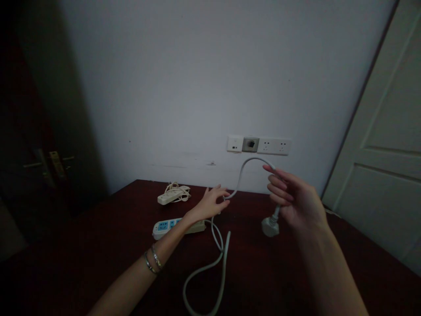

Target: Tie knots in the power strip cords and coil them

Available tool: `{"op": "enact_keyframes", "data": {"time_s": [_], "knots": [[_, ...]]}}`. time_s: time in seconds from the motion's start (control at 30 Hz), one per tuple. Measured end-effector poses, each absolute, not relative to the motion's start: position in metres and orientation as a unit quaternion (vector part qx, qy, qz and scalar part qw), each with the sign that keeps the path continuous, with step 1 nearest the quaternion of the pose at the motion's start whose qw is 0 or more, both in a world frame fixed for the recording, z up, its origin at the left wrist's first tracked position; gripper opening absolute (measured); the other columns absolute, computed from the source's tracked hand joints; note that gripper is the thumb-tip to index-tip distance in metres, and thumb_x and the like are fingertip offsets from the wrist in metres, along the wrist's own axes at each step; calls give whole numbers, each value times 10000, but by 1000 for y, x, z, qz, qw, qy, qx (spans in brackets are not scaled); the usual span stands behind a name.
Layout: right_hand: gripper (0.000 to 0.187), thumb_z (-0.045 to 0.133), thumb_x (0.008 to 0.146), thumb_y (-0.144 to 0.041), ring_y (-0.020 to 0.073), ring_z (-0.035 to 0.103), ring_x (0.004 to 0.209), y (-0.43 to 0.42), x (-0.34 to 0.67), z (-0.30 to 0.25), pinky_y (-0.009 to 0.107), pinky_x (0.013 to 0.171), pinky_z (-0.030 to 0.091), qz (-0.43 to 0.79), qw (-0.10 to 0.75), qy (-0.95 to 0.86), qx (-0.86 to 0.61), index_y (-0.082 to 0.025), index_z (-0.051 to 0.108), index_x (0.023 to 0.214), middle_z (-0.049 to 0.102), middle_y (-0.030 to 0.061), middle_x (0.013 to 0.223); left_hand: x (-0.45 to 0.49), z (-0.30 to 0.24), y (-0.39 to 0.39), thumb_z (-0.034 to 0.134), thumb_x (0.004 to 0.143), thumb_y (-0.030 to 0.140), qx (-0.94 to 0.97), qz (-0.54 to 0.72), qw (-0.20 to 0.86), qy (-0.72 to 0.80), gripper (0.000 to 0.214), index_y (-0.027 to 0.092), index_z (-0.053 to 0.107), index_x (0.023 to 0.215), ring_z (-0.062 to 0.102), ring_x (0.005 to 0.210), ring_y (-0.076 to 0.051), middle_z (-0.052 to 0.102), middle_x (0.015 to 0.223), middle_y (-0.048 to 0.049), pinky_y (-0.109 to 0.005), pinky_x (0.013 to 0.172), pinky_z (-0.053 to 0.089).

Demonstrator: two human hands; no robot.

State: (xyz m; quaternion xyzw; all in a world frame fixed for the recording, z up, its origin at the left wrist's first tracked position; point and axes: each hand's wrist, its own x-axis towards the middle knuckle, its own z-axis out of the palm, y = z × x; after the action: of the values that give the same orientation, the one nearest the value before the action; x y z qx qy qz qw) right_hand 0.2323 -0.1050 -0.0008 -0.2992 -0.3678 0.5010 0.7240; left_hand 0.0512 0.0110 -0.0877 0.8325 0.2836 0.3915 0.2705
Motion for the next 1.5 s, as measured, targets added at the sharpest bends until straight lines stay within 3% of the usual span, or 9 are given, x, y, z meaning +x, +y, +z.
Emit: {"op": "enact_keyframes", "data": {"time_s": [0.2,0.3,0.43,0.63,0.87,1.03,1.13,1.33,1.5], "knots": [[196,470,792,-120,13,176,363,-99,244,-4,72,280,214,484,757,-368,-240,-87,624,909,274,-79,544,48,-77,-8,515,792,191,907,313,190,206,168,195,638,906,598,669,-191,657,751,-69,-286,642,415],[164,507,787,-148,10,293,379,-88,239,-10,67,297,253,450,758,-369,-295,-126,640,880,397,-54,556,53,-75,-28,532,707,55,936,282,58,200,250,184,620,902,591,659,-211,638,740,-86,-308,642,401],[95,623,732,-252,106,568,563,-71,222,-26,192,505,493,386,681,-445,-435,-177,654,780,623,38,690,56,-72,-48,592,631,16,962,231,7,147,283,152,596,878,585,784,-267,622,878,-139,-361,695,406],[295,669,698,-443,176,612,695,-55,215,-49,289,667,499,377,505,-600,-492,-163,690,790,689,58,759,39,-49,-50,486,786,80,954,280,-23,106,176,142,610,894,561,833,-231,593,949,-132,-336,724,406],[337,649,723,-439,153,621,688,-67,208,-42,268,674,486,472,439,-619,-448,-144,688,882,679,40,738,21,-36,-24,615,764,226,880,427,153,143,107,181,657,852,551,782,-156,584,866,-57,-257,724,417],[335,615,745,-463,84,537,499,-75,199,-35,179,458,412,471,417,-622,-466,-144,682,822,651,35,661,21,-43,-4,726,641,336,834,447,247,211,260,163,692,832,541,768,-160,615,846,-61,-257,690,404],[376,580,764,-497,54,455,428,-74,201,-38,162,387,355,440,406,-639,-482,-134,673,750,618,25,612,22,-47,4,722,623,408,812,423,304,262,345,144,703,845,533,701,-152,637,775,-60,-253,633,389],[417,614,739,-496,81,490,486,-70,206,-41,172,393,373,406,369,-683,-482,-149,668,964,624,25,649,14,-45,11,653,680,470,841,305,389,220,389,114,704,827,506,618,-108,627,682,-19,-219,565,361],[350,579,778,-482,51,419,423,-69,208,-42,175,365,289,400,391,-682,-471,-140,654,789,617,23,641,5,-45,18,562,756,510,854,264,394,212,426,102,680,725,400,451,-57,592,588,-12,-195,434,281]]}}
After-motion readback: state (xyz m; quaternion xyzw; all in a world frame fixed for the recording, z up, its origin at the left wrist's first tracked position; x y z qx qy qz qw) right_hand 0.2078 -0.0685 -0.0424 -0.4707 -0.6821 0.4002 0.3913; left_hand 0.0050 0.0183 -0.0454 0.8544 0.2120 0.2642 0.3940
